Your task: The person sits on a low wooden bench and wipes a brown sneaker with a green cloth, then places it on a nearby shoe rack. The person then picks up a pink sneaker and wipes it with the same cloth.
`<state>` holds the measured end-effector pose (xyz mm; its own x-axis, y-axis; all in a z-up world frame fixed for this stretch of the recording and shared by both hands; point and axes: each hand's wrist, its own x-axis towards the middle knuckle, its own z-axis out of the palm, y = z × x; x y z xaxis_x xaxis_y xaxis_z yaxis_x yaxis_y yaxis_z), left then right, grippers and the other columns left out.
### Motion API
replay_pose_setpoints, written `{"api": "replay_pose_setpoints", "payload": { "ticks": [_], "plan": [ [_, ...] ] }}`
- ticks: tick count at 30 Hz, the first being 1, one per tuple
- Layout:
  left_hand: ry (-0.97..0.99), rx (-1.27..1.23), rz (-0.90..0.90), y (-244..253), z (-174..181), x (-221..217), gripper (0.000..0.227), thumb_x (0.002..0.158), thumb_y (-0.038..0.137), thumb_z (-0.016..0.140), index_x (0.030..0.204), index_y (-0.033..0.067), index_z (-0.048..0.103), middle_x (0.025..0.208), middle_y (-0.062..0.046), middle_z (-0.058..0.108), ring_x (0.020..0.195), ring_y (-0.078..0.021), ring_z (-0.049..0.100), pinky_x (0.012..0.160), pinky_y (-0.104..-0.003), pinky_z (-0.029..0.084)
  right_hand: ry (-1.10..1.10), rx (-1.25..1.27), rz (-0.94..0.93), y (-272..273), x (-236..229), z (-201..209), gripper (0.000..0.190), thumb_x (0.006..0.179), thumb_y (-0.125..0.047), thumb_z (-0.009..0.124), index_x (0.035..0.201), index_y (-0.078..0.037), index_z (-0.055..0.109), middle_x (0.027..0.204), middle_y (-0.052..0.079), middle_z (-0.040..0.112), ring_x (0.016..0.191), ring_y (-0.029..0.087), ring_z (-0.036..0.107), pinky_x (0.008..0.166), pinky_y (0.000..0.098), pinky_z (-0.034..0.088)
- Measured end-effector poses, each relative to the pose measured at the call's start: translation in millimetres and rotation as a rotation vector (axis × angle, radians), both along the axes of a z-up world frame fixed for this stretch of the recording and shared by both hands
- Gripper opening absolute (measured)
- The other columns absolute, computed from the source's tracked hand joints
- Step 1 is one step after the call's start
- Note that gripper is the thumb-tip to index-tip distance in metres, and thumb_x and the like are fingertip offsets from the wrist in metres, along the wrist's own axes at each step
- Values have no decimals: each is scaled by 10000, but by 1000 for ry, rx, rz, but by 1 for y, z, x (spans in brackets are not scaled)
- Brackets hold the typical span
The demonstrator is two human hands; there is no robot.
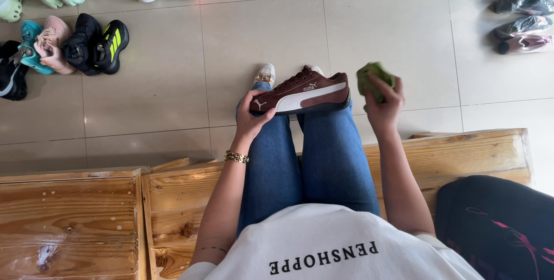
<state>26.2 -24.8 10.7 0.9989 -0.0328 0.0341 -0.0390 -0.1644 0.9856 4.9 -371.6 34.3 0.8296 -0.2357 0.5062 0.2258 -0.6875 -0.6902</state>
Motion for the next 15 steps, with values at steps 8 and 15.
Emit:
{"api": "replay_pose_setpoints", "payload": {
  "ticks": [8, 15],
  "plan": [
    [22, 1, 50, -3, 8, -1, 771, 569, 447, 1023, 1206, 177, 681, 1157, -128, 661, 1143, -305, 655, 1071, -413, 427, 351, 153, 150, 6, 4, 1, 376, 875, -150, 842, 1236, -235, 782, 1014, 73, 610, 932, 313, 674, 862, 430, 529],
    [-97, -108, -23, 1, 9, -4, 856, 515, 401, 1070, 1197, 110, 644, 1172, -148, 667, 1170, -325, 648, 1080, -452, 430, 465, 66, 114, 10, -2, 34, 371, 869, -198, 828, 1215, -321, 777, 1075, 33, 635, 970, 318, 693, 851, 428, 557]
  ]
}}
